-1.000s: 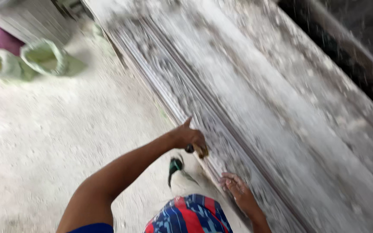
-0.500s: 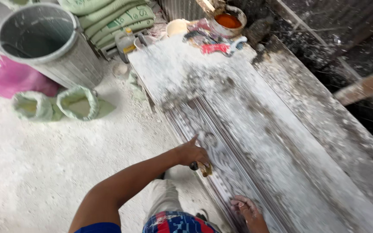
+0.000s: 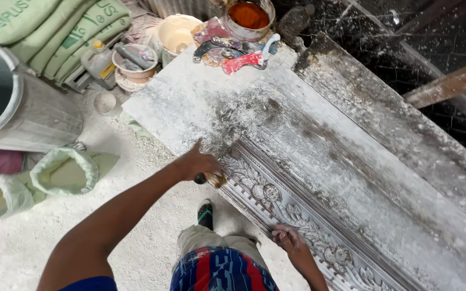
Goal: The person cleans a long, ornate decorative moulding by first wiping the workbench with a sponge, then placing the moulding on the bench. They use a brush to sweep dust off the moulding and then apply a liquid from a bucket using the brush, working along the length of the piece.
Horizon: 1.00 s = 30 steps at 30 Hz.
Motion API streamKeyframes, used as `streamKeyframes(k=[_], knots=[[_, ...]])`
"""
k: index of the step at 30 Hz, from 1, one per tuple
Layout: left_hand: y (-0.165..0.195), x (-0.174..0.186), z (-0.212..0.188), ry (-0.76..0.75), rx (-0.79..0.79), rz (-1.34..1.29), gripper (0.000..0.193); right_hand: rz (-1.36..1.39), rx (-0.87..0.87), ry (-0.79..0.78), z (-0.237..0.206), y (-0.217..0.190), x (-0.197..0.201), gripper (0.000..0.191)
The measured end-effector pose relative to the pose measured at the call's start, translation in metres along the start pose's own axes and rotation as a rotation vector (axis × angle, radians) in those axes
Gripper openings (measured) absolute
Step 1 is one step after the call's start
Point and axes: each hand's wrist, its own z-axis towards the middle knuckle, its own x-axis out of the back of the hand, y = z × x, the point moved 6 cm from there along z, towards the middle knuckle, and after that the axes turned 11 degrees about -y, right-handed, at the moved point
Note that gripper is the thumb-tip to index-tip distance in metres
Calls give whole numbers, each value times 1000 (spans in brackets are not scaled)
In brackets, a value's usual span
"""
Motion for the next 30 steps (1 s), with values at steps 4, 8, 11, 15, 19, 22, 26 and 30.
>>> streamKeyframes(k=[4,8,11,15,19,22,26,30], knots=[[-17,21,-15,-130,71,55,25,51,29,101,-7,6,10,44],[-15,58,-16,-129,55,181,31,-6,-37,210,-27,16,13,43],[-29,78,2,-187,191,-197,30,-26,-107,288,-51,22,8,44],[-30,88,54,-26,194,-382,30,25,-185,402,-92,38,2,46],[20,65,115,192,31,-296,29,199,-240,515,-150,78,-6,48],[84,16,164,-50,65,-486,35,300,-296,594,-195,116,-14,49],[221,-8,220,114,-141,-533,31,359,-313,662,-241,159,-9,49],[368,-49,282,58,-170,-512,30,441,-234,705,-293,209,17,48]])
